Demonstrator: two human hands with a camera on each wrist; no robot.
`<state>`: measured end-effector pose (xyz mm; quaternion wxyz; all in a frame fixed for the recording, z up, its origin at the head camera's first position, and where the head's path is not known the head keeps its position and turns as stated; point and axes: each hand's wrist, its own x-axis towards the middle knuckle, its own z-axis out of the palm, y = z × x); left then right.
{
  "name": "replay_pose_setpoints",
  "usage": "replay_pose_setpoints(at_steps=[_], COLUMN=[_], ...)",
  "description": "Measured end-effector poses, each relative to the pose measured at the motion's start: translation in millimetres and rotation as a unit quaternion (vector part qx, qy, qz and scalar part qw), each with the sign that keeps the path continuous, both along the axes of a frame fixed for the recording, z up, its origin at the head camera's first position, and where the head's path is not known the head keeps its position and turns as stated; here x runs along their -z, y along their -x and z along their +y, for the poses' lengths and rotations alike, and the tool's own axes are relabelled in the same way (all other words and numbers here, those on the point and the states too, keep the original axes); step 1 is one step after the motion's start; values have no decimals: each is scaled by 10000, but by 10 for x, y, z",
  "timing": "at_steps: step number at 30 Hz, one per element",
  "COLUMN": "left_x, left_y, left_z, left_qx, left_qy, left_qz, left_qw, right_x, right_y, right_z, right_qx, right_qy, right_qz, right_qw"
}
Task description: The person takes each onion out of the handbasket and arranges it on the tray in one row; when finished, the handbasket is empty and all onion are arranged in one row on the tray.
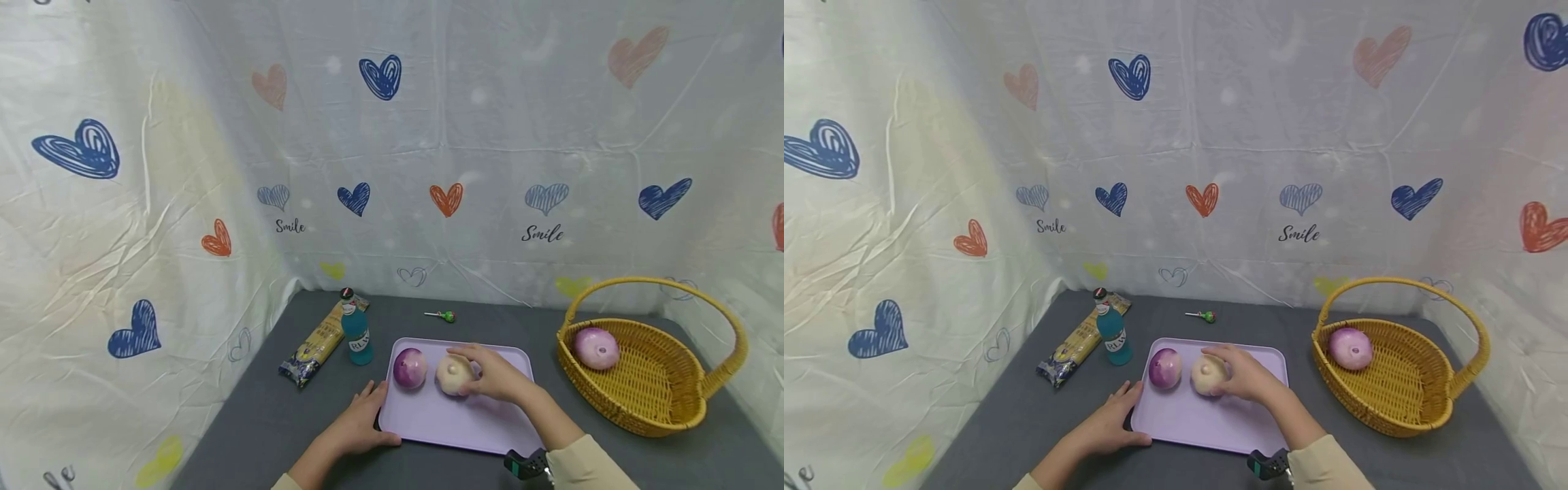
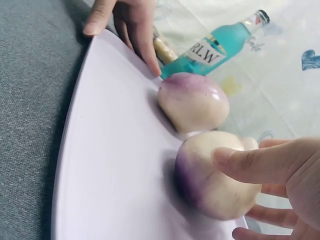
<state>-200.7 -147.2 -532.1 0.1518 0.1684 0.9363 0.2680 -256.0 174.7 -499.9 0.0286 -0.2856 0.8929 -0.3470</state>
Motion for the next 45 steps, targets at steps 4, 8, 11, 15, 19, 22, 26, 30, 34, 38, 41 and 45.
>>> replay_pose_setpoints(at_steps=[4, 8, 11, 15, 19, 22, 26, 30, 34, 38, 41, 45], left_x=[2, 5, 3, -1, -5, -5, -2, 6, 10, 13, 15, 4], left_y=[-1, -1, -1, 0, 2, 4, 8, 9, 11, 11, 8, 7], left_z=[0, 0, -1, -3, -5, -5, -3, -3, -2, -1, -3, 1], left_qx=[5, 23, 42, 50, 54, 49, 24, 5, -7, -19, -23, -21], left_qy=[15, 33, 32, 27, 33, 34, 28, 26, 30, 21, 20, 0], left_qz=[24, 54, 68, 56, 55, 52, 25, 2, -26, -38, -28, -44], left_qw=[10000, 10000, 10000, 10000, 10000, 10000, 10000, 10000, 10000, 10000, 10000, 10000], right_x=[-21, -41, -59, -94, -153, -200, -262, -312, -342, -387, -433, -484], right_y=[0, -4, -14, -32, -43, -45, -48, -45, -47, -51, -56, -62], right_z=[0, 6, 12, 32, 59, 80, 119, 180, 254, 345, 417, 512], right_qx=[56, 49, 54, 80, 66, 32, 10, 44, 166, 202, 184, 161], right_qy=[43, 71, 57, 26, 57, 144, 198, 210, 227, 142, 66, 116], right_qz=[-112, -136, -108, -59, 16, -9, -35, 76, 112, 264, 402, 502], right_qw=[9999, 9999, 9999, 9999, 10000, 9999, 9998, 9997, 9995, 9993, 9990, 9985])
